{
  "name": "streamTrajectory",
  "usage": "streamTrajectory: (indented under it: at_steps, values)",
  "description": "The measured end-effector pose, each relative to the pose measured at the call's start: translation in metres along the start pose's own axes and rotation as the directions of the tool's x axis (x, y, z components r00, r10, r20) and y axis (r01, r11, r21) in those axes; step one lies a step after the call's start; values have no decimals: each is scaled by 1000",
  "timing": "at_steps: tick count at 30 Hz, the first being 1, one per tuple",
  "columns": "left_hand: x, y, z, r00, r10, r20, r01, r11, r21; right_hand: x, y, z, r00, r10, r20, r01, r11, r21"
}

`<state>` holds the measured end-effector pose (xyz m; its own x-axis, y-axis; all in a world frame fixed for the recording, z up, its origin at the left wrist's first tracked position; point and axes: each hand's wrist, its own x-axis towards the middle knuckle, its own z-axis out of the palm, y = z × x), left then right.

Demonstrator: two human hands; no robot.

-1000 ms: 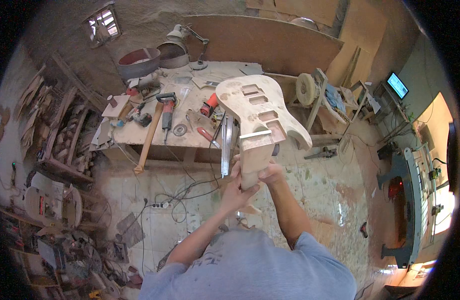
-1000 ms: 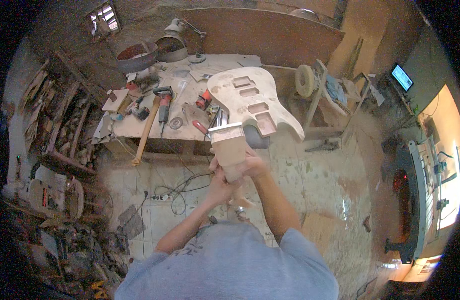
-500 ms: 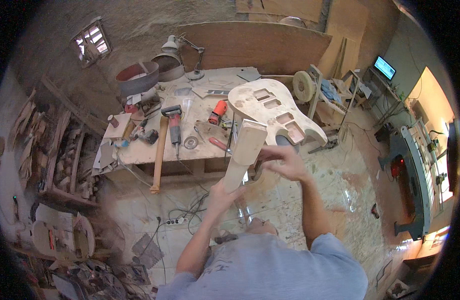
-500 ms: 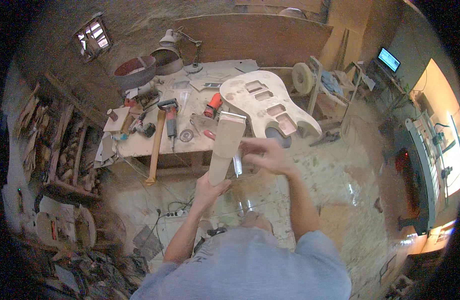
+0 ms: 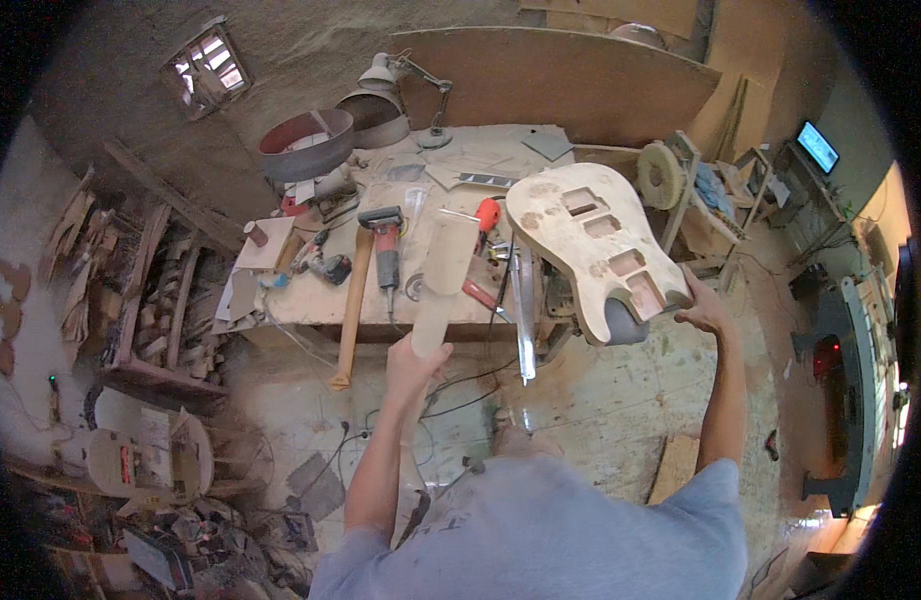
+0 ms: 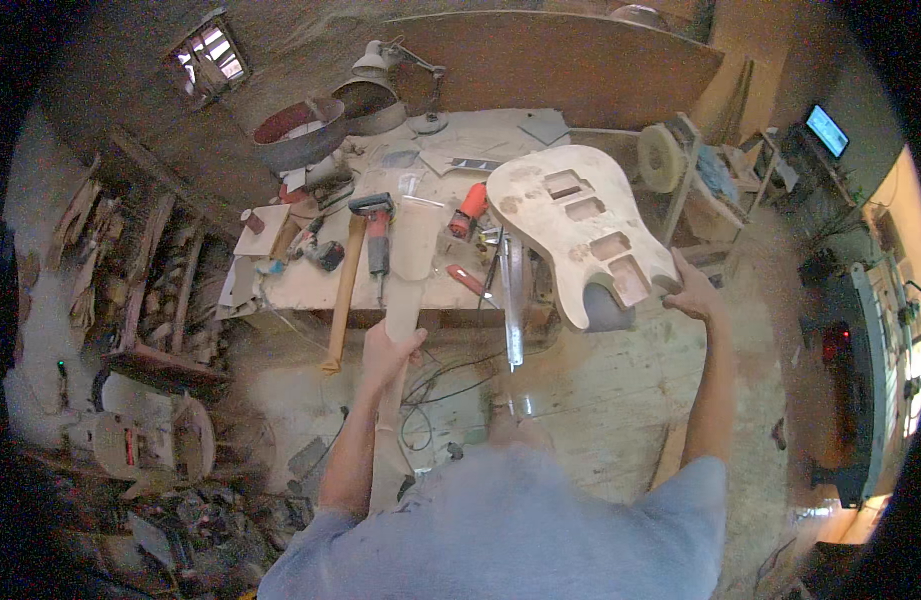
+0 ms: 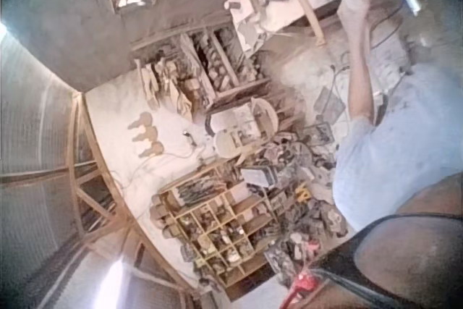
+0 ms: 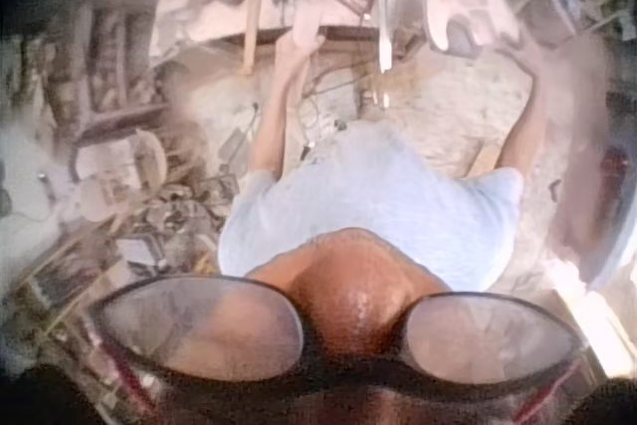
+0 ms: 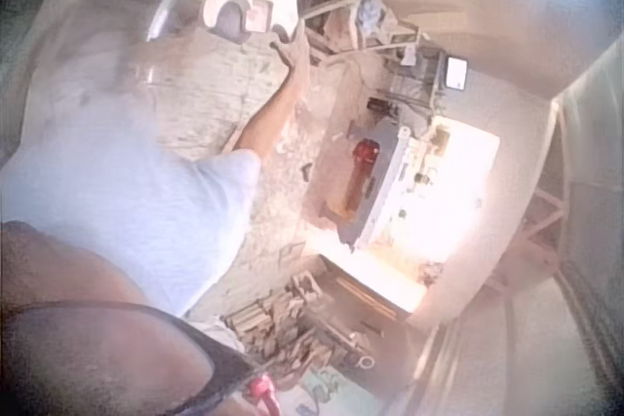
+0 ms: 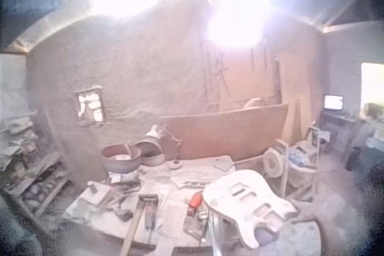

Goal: The person uses a handheld router to carve cavities into a wooden guitar body on a workbench and then aligns a guitar neck with the routed pocket on the body.

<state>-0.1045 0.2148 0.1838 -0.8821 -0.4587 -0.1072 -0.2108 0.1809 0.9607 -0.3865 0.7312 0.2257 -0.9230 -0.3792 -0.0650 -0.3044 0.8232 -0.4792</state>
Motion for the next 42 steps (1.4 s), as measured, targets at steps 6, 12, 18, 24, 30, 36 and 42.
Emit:
streamTrajectory:
  at_steps: [6, 12, 18, 24, 30, 36, 42]
  values:
    - [16, -20, -57, 985, -45, -168, 53, 997, 47, 31, -15, 8, 994, 109, -18, -111, 979, -174]
    - [2, -71, -105, 933, -213, -291, 252, 962, 107, 12, -69, -24, 990, 133, 45, -135, 989, 53]
    - [0, -66, -116, 907, -293, -304, 332, 939, 87, -9, -103, -14, 961, 274, 17, -273, 947, 166]
    - [26, -81, -128, 930, -353, -106, 339, 932, -126, -20, -138, 0, 928, 371, 33, -370, 909, 192]
    - [36, -79, -147, 909, -414, 33, 413, 892, -183, -21, -131, 11, 932, 362, 16, -356, 909, 218]
    - [41, -92, -158, 915, -359, 187, 395, 891, -225, -25, -131, 22, 921, 389, 36, -385, 887, 254]
    - [36, -107, -159, 900, -351, 259, 409, 885, -222, -21, -114, 35, 917, 398, 36, -394, 885, 248]
